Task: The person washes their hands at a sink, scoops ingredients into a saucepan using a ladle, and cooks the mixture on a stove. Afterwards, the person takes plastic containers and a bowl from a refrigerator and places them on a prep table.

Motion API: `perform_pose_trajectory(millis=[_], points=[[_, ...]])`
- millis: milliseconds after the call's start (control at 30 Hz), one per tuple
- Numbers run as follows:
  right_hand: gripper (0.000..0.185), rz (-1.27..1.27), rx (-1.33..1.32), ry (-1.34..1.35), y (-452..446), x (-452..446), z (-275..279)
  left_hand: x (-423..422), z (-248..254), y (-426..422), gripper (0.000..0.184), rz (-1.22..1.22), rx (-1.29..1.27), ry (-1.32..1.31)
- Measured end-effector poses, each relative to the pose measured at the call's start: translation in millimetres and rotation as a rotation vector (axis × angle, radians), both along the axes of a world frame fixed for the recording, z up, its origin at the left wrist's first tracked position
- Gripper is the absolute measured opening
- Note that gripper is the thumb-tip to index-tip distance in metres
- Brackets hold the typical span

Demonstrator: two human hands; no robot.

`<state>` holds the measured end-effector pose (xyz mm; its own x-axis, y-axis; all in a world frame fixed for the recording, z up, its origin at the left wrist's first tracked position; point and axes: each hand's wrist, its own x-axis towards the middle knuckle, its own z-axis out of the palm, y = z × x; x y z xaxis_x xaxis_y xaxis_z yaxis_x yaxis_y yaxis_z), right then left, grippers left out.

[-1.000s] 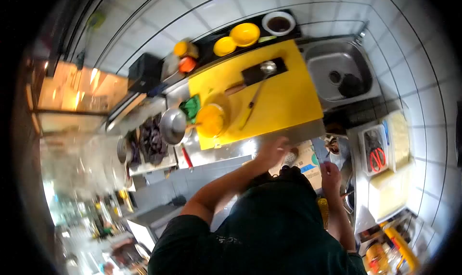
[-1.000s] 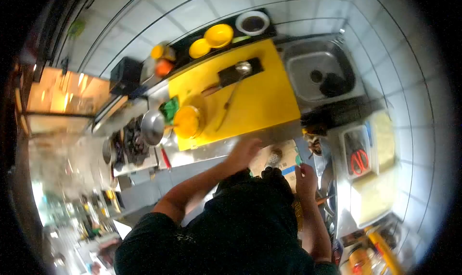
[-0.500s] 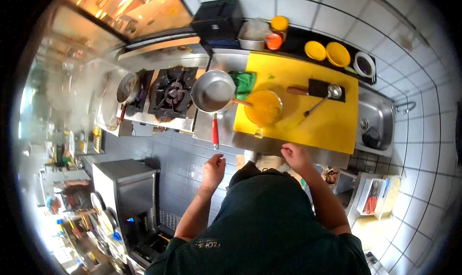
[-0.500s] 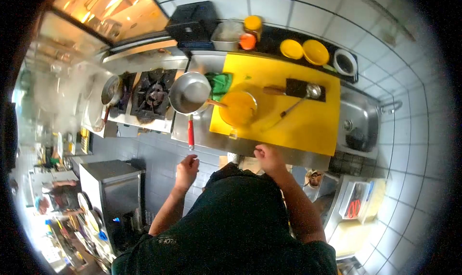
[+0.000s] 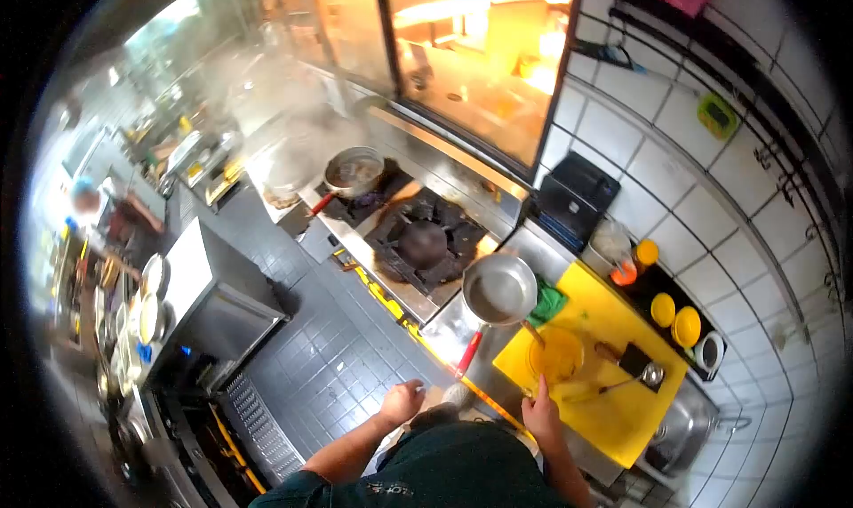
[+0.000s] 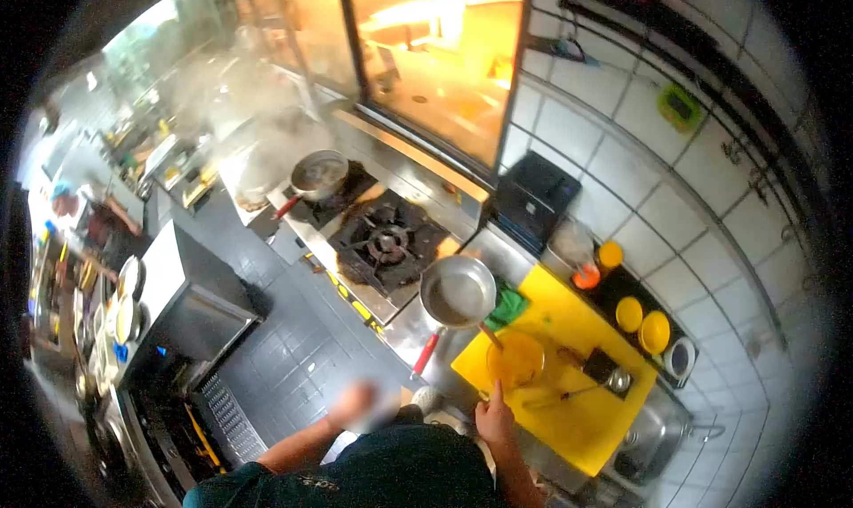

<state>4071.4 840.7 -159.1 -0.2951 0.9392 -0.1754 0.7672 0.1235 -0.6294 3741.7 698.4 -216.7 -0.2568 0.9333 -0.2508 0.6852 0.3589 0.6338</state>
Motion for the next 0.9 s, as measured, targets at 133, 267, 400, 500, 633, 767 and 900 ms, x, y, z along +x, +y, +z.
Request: perform_pose_trajectory(millis=[133,267,400,500,633,767,900], points=[[0.075,-0.003,-0.022,0.004,0,3,22,-49,-194,-96,0.032,0.194,-0.155,0.067],[0.077,0.079,0.082,-0.042,3,24,-6,-19,-101,-174,0.029,0.428,-0.717,0.059],[0.079,0.109,0.082,0.090,-2,29,15,5,-140,-279,0.026,0.527,-0.997,0.017],[0.079,0.174,0.062,0.049,1,38,-1,50,-137,-330,0.026,0.743,-0.937,-0.132],[0.084,0.248,0.090,-0.015,-1,43,-1,108,-139,-359,0.028,0.556,-0.800,-0.033],[0.084,0.249,0.064,0.078,13,44,-27,160,-149,-360,0.033,0.694,-0.786,-0.163],[0.085,0.289,0.155,-0.067,7,38,-20,185,-160,-365,0.033,0.726,-0.762,-0.238]])
